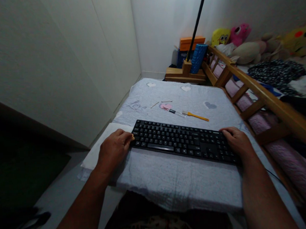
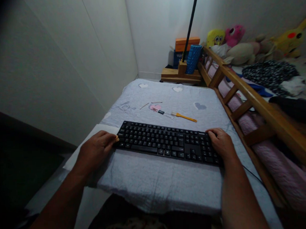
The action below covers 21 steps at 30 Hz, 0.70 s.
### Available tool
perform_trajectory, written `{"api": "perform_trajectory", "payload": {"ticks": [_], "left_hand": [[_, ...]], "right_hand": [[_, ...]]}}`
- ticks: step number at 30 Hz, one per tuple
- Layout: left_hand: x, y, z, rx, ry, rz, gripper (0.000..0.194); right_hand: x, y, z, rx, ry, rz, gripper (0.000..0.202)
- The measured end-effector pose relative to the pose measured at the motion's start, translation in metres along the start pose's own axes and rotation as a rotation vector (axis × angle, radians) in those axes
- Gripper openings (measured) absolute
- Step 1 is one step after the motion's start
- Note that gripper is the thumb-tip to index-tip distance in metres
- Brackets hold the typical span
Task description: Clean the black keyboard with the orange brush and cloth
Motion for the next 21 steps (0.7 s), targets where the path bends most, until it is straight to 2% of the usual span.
{"api": "perform_trajectory", "payload": {"ticks": [2,4,6,9,12,14,17,21], "left_hand": [[0.001,0.001,-0.001,0.027,-0.007,-0.046,0.020],[0.003,0.001,-0.012,0.114,-0.042,-0.114,0.020],[0.006,-0.001,-0.031,0.232,-0.118,-0.153,0.020],[0.009,-0.008,-0.069,0.352,-0.233,-0.147,0.017],[0.010,-0.015,-0.101,0.374,-0.303,-0.138,0.017],[0.009,-0.020,-0.115,0.358,-0.325,-0.125,0.017],[0.008,-0.026,-0.125,0.310,-0.337,-0.110,0.018],[0.008,-0.029,-0.123,0.252,-0.330,-0.093,0.021]], "right_hand": [[0.000,-0.001,0.000,0.009,0.003,0.006,0.035],[0.000,-0.001,-0.001,0.018,0.005,0.015,0.036],[0.000,-0.001,-0.001,0.022,0.005,0.016,0.037],[0.000,-0.001,-0.001,0.023,0.001,0.017,0.038],[0.000,0.000,0.001,0.028,-0.011,0.014,0.039],[0.000,0.000,0.003,0.025,-0.014,0.012,0.040],[0.001,0.000,0.004,0.019,-0.005,0.016,0.038],[0.001,0.000,0.004,0.014,-0.006,0.012,0.036]]}}
Point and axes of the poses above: each hand's wrist, its own x-axis away from the middle knuckle, its own y-axis out of the back of the hand, z = x × y, the point moved 7 cm from there along -x, towards the middle knuckle, and after that the axes turned 7 degrees about -x, right-handed, at the moved point
